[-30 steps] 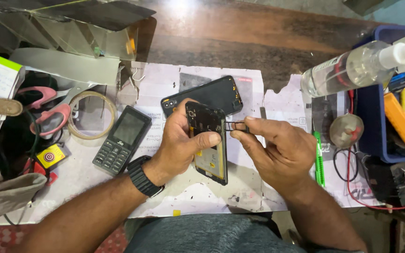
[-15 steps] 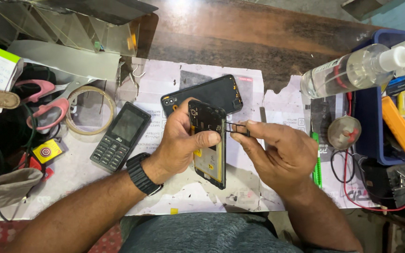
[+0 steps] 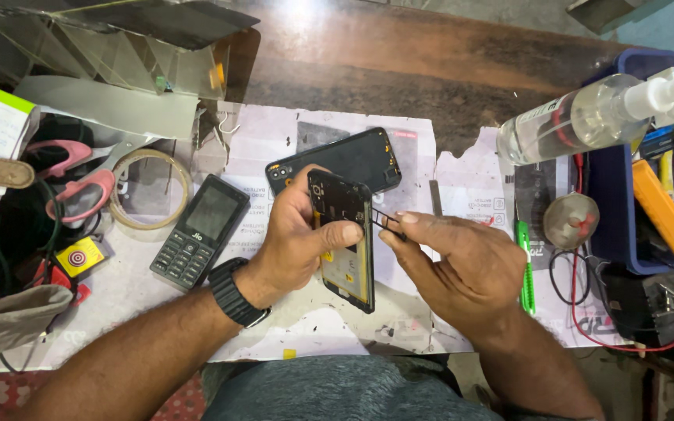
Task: The person uses a plastic prying tool to separate the back cover of a smartphone. After opening the device, they remove the SIM card tray using a small metal tool and a green utility knife. The person then places the SIM tray into the empty back cover and sets the components on the workbench.
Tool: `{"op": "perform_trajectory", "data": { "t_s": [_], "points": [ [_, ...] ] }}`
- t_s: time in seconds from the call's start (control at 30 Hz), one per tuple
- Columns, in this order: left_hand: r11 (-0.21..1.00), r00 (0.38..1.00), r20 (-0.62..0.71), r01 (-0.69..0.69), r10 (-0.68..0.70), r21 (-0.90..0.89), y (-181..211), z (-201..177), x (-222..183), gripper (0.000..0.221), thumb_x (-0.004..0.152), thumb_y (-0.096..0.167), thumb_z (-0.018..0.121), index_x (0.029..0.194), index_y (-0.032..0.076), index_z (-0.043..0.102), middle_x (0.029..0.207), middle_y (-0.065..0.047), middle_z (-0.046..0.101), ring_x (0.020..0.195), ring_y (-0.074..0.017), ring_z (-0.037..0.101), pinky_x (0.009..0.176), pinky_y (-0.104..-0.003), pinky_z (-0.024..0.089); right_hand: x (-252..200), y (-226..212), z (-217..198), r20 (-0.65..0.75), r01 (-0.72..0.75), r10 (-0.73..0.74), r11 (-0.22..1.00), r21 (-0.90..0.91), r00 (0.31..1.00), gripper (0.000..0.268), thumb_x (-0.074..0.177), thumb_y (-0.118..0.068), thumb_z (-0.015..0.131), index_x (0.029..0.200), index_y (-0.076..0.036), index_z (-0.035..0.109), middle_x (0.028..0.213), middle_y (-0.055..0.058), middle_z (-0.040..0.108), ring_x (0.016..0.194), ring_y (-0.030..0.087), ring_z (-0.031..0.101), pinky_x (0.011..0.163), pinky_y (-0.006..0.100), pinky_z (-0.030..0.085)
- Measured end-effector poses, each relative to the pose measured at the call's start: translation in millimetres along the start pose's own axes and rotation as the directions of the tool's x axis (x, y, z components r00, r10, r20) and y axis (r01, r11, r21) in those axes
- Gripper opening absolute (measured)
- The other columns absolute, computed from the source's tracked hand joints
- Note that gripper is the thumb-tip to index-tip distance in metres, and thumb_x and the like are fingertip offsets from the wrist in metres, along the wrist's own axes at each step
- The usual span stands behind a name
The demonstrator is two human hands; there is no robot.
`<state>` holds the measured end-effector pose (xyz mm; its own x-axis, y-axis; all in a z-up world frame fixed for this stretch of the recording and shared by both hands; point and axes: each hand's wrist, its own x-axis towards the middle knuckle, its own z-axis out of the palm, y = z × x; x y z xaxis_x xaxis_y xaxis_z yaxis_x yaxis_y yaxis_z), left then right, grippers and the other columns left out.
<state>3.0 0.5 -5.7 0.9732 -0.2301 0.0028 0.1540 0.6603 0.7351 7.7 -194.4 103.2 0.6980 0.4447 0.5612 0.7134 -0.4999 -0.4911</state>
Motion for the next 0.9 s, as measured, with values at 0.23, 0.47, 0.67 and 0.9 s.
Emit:
{"op": "perform_trajectory", "data": {
  "t_s": [0.23, 0.47, 0.67, 0.9],
  "points": [
    [0.984, 1.000, -0.019, -0.019, 0.023, 0.178, 2, 1, -1, 0.044, 0.088, 0.018, 0.085, 0.115, 0.006, 0.052, 0.102, -0.001, 0.066, 0.092, -0.0061, 0.061, 0.083, -0.024, 0.054, 0, -3, -5, 0.007, -0.074, 0.074, 0.997, -0.024, 0.997, 0.030, 0.087, -0.001, 0.088, 0.107, 0.000, 0.066, 0.091, 0.011, 0.075, 0.078, 0.017, 0.077, 0.064, 0.027, 0.059],
    [0.993, 1.000, 0.004, -0.008, 0.008, 0.116, 3, 2, -1, 0.037, 0.093, 0.013, 0.076, 0.119, 0.003, 0.051, 0.108, -0.004, 0.066, 0.098, -0.0087, 0.062, 0.090, -0.027, 0.053, 3, 0, -6, -0.017, -0.196, 0.198, 0.977, 0.085, 0.980, 0.024, 0.087, 0.004, 0.084, 0.107, 0.001, 0.070, 0.091, 0.009, 0.076, 0.069, 0.007, 0.070, 0.050, 0.018, 0.048],
    [0.998, 0.998, 0.051, 0.047, -0.045, -0.047, 2, -2, 0, 0.030, 0.096, 0.001, 0.056, 0.125, 0.001, 0.048, 0.114, -0.008, 0.063, 0.106, -0.0127, 0.061, 0.099, -0.031, 0.050, -2, 14, -2, -0.005, -0.369, 0.380, 0.902, 0.224, 0.925, 0.022, 0.084, 0.006, 0.083, 0.104, 0.003, 0.073, 0.091, 0.010, 0.077, 0.068, 0.006, 0.064, 0.054, 0.018, 0.043],
    [0.995, 0.996, 0.041, 0.085, -0.083, -0.044, 1, -2, 0, 0.033, 0.096, 0.000, 0.054, 0.128, 0.002, 0.046, 0.114, -0.007, 0.063, 0.106, -0.0128, 0.061, 0.098, -0.031, 0.051, -7, 28, -1, 0.099, -0.418, 0.436, 0.737, 0.532, 0.894, 0.014, 0.094, 0.010, 0.073, 0.106, 0.007, 0.068, 0.095, 0.014, 0.075, 0.086, 0.014, 0.074, 0.079, 0.026, 0.063]
  ]
}}
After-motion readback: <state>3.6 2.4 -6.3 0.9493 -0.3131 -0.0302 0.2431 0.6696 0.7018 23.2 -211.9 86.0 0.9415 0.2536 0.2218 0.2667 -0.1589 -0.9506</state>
